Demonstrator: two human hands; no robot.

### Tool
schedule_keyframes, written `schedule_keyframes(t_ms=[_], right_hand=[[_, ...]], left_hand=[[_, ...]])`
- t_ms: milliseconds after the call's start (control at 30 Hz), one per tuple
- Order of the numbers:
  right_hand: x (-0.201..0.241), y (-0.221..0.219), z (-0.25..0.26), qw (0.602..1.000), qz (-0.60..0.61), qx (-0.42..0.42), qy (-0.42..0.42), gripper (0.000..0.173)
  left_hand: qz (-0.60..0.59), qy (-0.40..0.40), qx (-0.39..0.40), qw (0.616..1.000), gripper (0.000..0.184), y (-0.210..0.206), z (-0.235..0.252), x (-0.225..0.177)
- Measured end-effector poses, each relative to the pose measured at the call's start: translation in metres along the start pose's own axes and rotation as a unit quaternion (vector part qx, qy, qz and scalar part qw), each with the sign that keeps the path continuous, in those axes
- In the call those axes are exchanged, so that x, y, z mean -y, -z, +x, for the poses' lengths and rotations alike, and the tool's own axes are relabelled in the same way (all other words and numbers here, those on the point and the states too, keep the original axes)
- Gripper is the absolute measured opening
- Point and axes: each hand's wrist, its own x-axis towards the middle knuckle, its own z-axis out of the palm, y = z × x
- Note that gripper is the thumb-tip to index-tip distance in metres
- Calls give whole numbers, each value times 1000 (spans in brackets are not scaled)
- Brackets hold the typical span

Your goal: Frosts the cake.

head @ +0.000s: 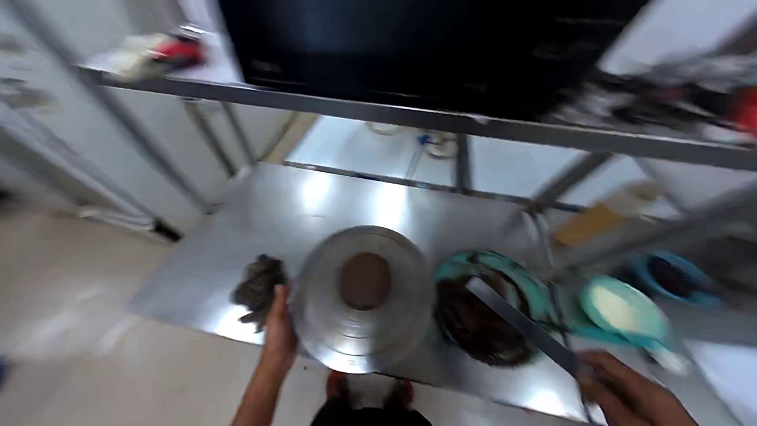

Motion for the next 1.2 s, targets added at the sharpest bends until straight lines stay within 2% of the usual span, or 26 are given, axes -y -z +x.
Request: schedule_keyframes(t_ms=[100,167,233,300,367,433,467,500,600,700,800,867,1033,1200], right_hand=[[-17,34,-6,968,-238,-35,-76,29],[-10,49,-2,927,-343,26,-146,19],[-7,50,5,893,-407,86,-169,16],[-3,46,13,873,-432,140,-181,20],[-1,42,20,858,-449,170,-185,23],[-1,40,27,853,-458,183,-172,24],[0,39,31,854,-448,197,-174,25],[1,38,34,858,-429,212,-185,27],[1,35,35,874,-370,226,-221,30],[-19,33,35,908,-260,224,-241,27],[-52,21,31,942,-107,209,-241,22],[-68,6,25,946,-10,198,-257,20],[-97,-32,5,931,154,188,-274,18],[-110,-58,-12,913,295,139,-246,20]], left_hand=[[-57,-13,-37,998,50,-16,-4,13],[-183,-2,-8,983,59,-12,-2,30],[-259,85,-3,962,67,-7,-15,55],[-197,161,10,967,60,-13,-47,82],[-84,205,116,968,40,-31,-73,107],[15,240,319,917,46,-66,-82,120],[64,250,383,887,49,-88,-87,120],[97,259,411,869,53,-110,-93,121],[100,274,385,876,57,-155,-106,125],[68,280,356,889,59,-171,-116,123],[51,271,341,899,61,-175,-120,122],[48,264,347,899,62,-174,-120,123],[65,256,366,892,62,-170,-115,123],[103,224,403,882,50,-126,-103,121]])
